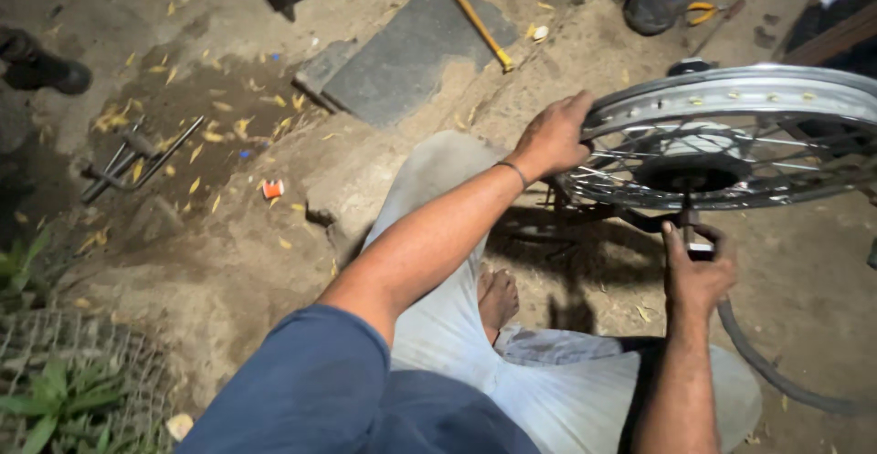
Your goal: The person rotates a spoked wheel rim on a stand, adjusts the spokes using a small tool, and inserts a metal rod through the hub.
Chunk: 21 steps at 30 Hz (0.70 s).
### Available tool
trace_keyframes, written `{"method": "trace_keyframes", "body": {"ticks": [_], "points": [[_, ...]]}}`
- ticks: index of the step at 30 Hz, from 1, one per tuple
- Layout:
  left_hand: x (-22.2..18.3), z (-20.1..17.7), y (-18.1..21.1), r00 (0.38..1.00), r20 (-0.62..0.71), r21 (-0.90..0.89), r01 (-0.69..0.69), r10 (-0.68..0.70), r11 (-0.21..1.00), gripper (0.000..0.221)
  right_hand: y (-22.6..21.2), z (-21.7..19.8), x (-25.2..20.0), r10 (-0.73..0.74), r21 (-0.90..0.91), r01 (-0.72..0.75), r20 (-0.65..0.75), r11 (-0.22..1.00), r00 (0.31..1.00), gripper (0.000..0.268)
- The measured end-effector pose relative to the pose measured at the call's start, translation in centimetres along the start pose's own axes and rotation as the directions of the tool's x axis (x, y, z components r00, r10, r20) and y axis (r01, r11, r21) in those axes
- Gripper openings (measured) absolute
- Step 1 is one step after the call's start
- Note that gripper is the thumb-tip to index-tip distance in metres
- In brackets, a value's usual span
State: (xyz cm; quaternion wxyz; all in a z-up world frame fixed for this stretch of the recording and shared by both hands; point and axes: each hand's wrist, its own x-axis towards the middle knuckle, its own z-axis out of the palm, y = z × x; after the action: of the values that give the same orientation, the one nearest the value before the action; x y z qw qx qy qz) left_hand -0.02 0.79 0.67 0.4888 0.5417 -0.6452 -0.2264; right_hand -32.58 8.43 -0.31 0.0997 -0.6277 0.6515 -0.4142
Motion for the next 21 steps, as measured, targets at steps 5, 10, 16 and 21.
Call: {"method": "trace_keyframes", "body": {"ticks": [5,10,16,21], "points": [[0.3,0.5,0.8,0.998,-0.013,0.009,-0.06,0.061,0.998,0.052,-2.1,-1.3,-0.4,0.35,0.278,-0.371,0.123,0.886,0.929,0.034],[0.0,-0.7,0.9,1.0,0.024,0.018,0.01,-0.01,1.0,0.044,-3.9,-0.7,-0.7,0.135,0.052,-0.136,0.02,0.989,0.991,0.039],[-0.1,-1.1,1.6,0.999,0.047,0.002,0.022,-0.022,1.0,0.044,-3.8,-0.7,-0.4,0.004,-0.077,-0.004,0.001,0.997,1.0,0.043],[0.2,-1.1,2.0,0.998,0.046,0.013,0.034,-0.035,0.999,0.045,-3.9,-1.1,-0.4,0.534,0.372,-0.563,0.187,0.738,0.824,0.036]]}}
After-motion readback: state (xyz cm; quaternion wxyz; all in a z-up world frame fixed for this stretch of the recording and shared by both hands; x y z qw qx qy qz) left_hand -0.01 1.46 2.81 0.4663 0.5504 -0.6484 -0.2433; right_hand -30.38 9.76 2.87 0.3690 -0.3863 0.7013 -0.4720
